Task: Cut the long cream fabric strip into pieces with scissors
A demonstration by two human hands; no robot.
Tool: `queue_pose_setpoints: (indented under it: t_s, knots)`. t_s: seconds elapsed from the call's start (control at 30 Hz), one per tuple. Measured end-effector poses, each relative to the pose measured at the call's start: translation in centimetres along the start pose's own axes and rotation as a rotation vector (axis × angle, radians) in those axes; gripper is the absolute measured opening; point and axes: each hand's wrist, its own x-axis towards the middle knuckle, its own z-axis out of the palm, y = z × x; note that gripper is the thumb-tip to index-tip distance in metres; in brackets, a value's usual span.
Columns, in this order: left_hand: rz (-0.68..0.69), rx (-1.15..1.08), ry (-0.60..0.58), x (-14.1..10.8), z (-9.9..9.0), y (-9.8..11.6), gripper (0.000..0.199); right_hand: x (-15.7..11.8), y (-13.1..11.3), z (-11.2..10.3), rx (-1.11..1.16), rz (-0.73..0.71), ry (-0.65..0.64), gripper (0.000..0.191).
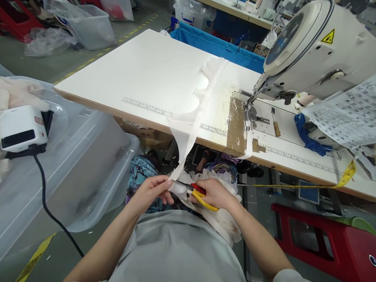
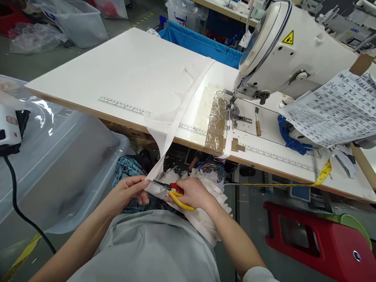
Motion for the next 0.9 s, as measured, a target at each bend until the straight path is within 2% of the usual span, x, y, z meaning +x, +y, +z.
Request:
queue_pose_setpoints:
  t_s: [0.3, 0.43, 0.53, 0.6, 0.63, 0.73, 0.8, 0.9]
  knots:
    - [0.004, 0.001, -0.018, 0.1, -0.2, -0.2, 0.040, 0.7, -0.4, 0.2, -0.136, 0.026, -0.012, 0.053]
    - [0.004, 0.023, -0.026, 0.1, -0.2, -0.1, 0.040, 1.3, -0.2, 0.9, -0.080, 0.039, 0.008, 0.054]
    - [-0.007, 0.134, -0.040, 0.0, -0.4, 0.3, 0.041, 0.8, 0.2, 1.1, 0.011, 0.043, 0.039, 0.055]
    - [0.034, 0.318, -0.031, 0.2, -0.6, 0.9, 0.041, -0.1, 0.7, 1.3, 0.078, 0.047, 0.081, 0.054]
    - [0.104, 0.446, -0.005, 0.4, -0.7, 1.2, 0.041, -0.7, 0.9, 1.4, 0.116, 0.055, 0.103, 0.053]
    - [0.431, 0.921, 0.071, 1.6, 0.1, 2.7, 0.034, -2.7, 1.4, 2.1, 0.269, 0.106, 0.148, 0.049]
    - [0.573, 1.243, -0.011, 2.9, 1.5, 4.0, 0.038, -3.8, 1.6, 2.7, 0.378, 0.156, 0.174, 0.046]
    - [0.560, 1.585, -0.160, 4.9, 3.6, 6.2, 0.047, -4.9, 1.5, 3.4, 0.485, 0.211, 0.249, 0.043]
